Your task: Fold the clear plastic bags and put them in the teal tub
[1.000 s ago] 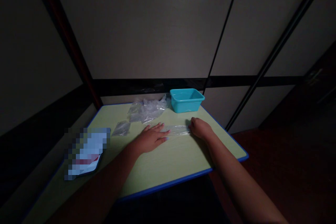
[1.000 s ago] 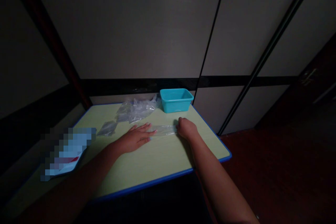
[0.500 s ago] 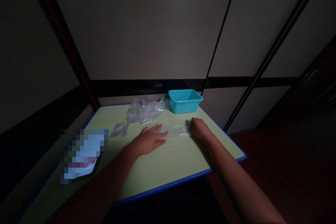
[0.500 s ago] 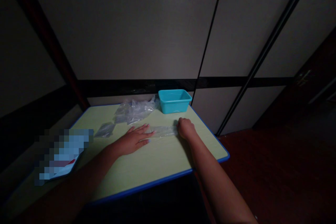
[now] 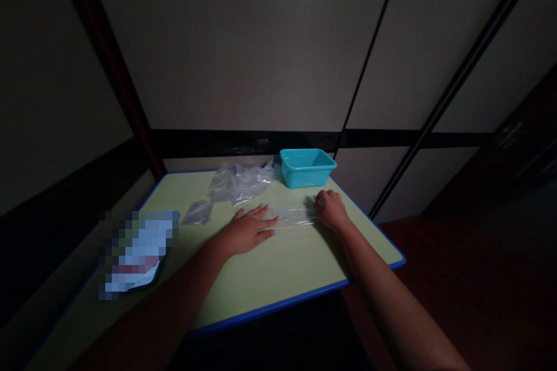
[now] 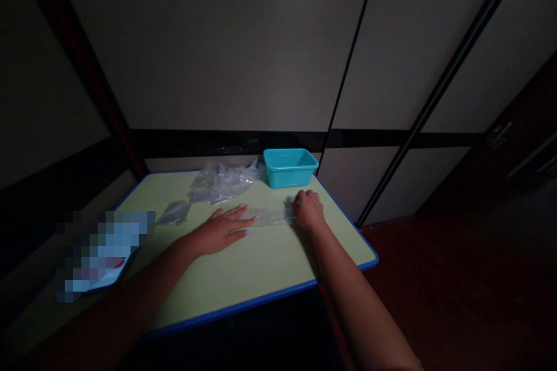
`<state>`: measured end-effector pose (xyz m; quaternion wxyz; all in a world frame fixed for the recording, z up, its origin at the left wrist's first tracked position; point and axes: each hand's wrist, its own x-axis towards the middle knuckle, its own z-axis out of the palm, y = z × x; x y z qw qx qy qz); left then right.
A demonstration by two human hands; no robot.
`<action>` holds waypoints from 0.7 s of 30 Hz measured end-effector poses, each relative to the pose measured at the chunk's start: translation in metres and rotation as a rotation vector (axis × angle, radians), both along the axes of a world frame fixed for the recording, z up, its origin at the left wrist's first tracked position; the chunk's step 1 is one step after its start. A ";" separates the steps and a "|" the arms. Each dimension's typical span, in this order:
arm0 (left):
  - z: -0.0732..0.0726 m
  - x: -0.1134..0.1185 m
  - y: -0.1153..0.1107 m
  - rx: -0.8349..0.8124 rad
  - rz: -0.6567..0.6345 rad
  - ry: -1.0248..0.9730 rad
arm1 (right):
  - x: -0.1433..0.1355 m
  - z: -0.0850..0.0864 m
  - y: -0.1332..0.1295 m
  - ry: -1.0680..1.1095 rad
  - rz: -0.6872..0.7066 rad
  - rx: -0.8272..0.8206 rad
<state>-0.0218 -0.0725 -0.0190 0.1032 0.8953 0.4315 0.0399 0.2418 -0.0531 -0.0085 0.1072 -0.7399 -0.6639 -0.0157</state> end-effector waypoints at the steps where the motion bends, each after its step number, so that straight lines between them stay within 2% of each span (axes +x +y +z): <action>1: 0.000 0.000 0.000 0.000 0.000 -0.001 | -0.001 -0.001 -0.001 0.001 -0.004 -0.012; 9: -0.001 0.001 0.001 -0.009 0.005 0.010 | -0.004 -0.010 -0.002 -0.063 0.119 -0.308; 21: -0.001 -0.003 -0.001 0.032 -0.006 0.027 | 0.000 -0.014 0.003 -0.040 0.114 -0.332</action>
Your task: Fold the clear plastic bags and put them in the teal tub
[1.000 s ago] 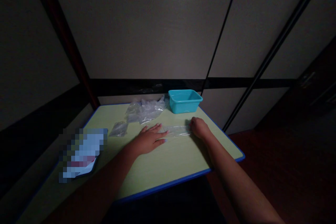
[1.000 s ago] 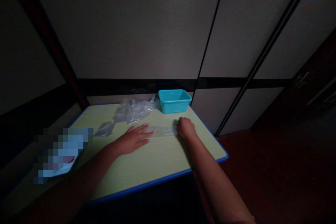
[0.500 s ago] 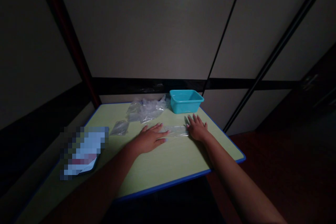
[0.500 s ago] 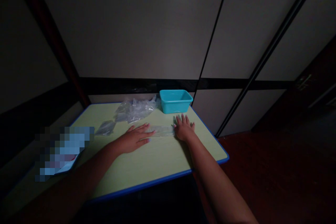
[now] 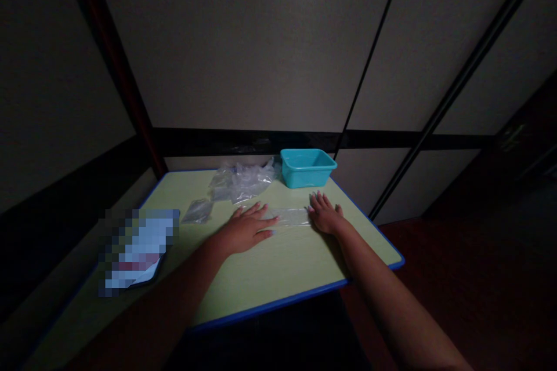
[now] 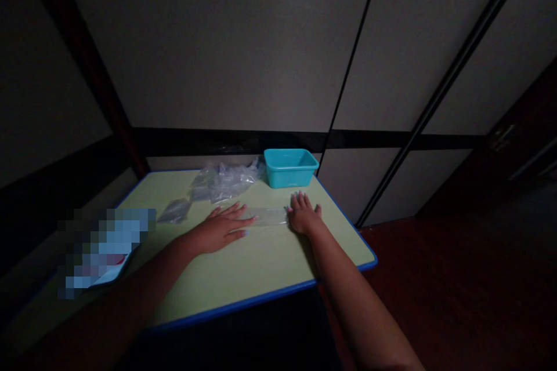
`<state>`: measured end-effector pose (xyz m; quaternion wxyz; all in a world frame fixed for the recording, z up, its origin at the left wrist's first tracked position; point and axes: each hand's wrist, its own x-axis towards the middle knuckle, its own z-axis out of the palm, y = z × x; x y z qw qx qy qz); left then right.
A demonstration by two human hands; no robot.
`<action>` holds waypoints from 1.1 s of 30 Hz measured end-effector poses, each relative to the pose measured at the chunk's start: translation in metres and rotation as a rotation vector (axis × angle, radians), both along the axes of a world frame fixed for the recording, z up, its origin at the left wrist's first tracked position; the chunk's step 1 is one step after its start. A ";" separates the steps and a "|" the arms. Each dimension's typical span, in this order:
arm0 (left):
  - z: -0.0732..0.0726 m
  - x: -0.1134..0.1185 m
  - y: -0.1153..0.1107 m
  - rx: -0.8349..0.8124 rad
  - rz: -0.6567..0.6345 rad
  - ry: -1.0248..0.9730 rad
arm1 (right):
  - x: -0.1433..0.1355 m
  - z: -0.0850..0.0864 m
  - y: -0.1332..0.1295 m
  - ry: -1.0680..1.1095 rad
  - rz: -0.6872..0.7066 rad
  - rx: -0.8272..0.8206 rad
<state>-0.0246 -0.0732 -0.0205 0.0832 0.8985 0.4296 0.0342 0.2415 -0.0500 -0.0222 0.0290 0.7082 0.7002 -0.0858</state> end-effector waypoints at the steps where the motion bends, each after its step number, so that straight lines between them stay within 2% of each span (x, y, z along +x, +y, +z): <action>1: 0.000 0.000 0.000 0.004 -0.002 0.000 | 0.000 0.000 0.001 -0.001 -0.010 0.004; 10: -0.001 -0.001 0.002 0.034 0.009 -0.008 | 0.000 -0.004 0.002 -0.058 -0.061 0.040; 15: 0.009 0.009 -0.005 0.110 0.026 -0.016 | -0.003 -0.002 0.001 -0.018 -0.064 0.038; 17: 0.016 0.020 -0.011 0.168 0.038 0.006 | -0.003 -0.003 0.002 -0.007 -0.061 0.043; 20: 0.024 0.046 -0.021 0.169 -0.070 0.086 | -0.003 -0.006 0.004 0.023 -0.067 0.047; 24: 0.027 0.087 -0.025 0.146 -0.101 0.121 | -0.003 -0.007 0.005 0.019 -0.058 0.021; 27: 0.020 0.112 -0.020 0.122 0.005 0.074 | -0.003 -0.007 0.006 -0.005 -0.060 0.012; 30: 0.009 0.127 -0.014 0.095 0.103 0.022 | -0.003 -0.008 0.006 -0.019 -0.058 0.034; 33: -0.001 0.132 -0.011 0.104 0.100 0.006 | -0.003 -0.008 0.008 -0.014 -0.062 0.022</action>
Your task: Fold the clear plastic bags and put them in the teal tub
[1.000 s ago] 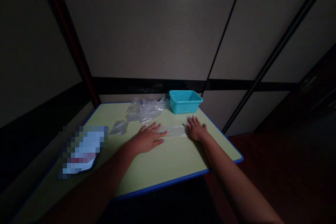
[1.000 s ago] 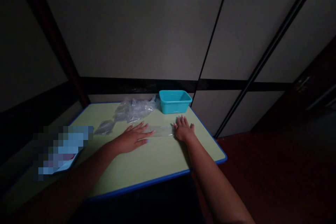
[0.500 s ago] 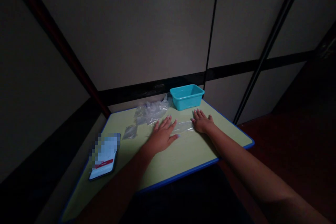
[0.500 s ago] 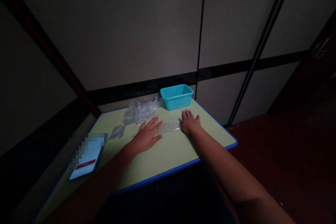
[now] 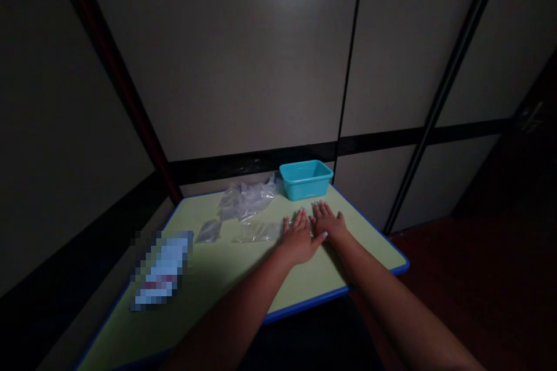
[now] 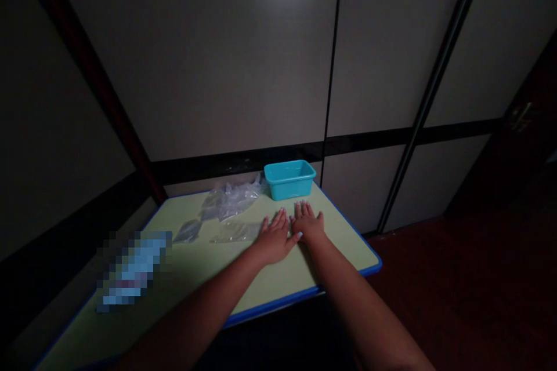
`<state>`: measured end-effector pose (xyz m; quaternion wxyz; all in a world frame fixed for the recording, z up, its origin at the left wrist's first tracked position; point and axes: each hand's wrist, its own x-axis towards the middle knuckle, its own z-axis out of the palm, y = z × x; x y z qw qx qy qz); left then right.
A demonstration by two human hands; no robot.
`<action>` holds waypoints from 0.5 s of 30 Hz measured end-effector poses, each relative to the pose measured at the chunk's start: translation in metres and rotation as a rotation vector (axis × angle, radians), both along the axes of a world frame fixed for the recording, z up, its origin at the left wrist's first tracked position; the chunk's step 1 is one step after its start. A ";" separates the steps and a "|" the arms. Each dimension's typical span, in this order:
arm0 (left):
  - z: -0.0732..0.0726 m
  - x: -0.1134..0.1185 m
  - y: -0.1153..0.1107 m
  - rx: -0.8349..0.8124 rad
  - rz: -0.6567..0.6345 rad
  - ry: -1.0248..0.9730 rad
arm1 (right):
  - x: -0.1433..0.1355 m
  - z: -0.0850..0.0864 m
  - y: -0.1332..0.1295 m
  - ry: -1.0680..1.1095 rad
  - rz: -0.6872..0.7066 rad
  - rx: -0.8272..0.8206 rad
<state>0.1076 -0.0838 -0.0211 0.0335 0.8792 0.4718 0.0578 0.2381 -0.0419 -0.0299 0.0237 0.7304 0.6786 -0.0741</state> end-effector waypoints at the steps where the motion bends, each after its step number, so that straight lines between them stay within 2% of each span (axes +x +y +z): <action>1: -0.002 0.000 0.000 0.013 -0.011 0.001 | 0.000 0.000 0.001 0.002 -0.003 -0.011; 5: -0.005 -0.002 0.000 0.053 -0.026 -0.002 | -0.002 0.004 0.001 0.005 -0.017 -0.051; 12: 0.008 -0.004 -0.012 0.045 -0.088 -0.019 | -0.002 0.008 -0.004 -0.018 0.015 -0.065; 15: 0.008 -0.007 -0.019 0.013 -0.079 -0.032 | -0.001 0.006 -0.005 -0.027 0.013 -0.040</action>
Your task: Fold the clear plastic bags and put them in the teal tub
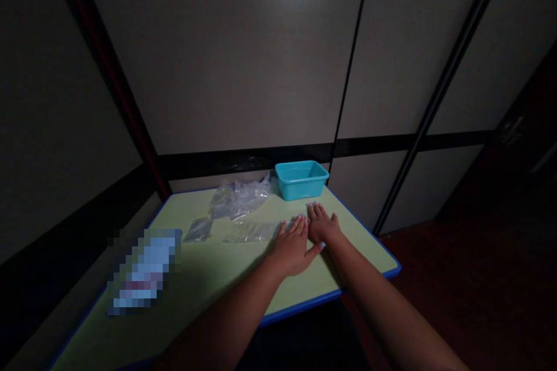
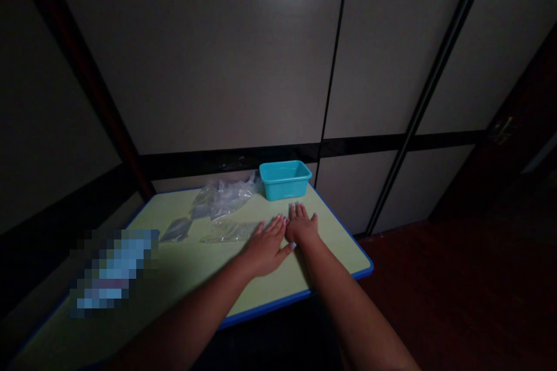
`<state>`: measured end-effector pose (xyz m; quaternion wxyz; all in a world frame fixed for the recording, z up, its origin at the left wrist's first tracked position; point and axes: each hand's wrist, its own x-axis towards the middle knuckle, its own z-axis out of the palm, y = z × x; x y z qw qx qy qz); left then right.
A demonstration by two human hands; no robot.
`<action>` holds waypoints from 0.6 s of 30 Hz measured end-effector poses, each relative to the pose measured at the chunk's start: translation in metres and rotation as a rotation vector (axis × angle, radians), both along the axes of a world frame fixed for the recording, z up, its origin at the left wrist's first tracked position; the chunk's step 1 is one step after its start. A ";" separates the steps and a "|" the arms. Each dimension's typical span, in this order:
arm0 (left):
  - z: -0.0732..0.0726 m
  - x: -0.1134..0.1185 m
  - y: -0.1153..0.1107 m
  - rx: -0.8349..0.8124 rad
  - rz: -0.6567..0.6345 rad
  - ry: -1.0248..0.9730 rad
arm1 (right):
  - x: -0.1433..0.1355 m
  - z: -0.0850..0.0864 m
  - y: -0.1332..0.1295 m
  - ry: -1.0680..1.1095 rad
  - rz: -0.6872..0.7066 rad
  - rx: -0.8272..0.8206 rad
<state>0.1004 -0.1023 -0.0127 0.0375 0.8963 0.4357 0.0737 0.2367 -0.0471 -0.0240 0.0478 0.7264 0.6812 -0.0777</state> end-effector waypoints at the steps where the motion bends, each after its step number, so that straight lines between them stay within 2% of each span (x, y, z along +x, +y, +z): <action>1: -0.001 -0.001 -0.001 -0.014 0.007 -0.006 | 0.000 -0.001 0.000 0.001 -0.001 0.014; 7: -0.007 0.000 -0.001 -0.055 0.030 -0.058 | 0.001 -0.002 0.000 -0.001 0.009 0.031; 18: 0.001 -0.005 0.004 -0.051 0.030 -0.064 | 0.002 0.002 0.003 -0.010 -0.022 -0.041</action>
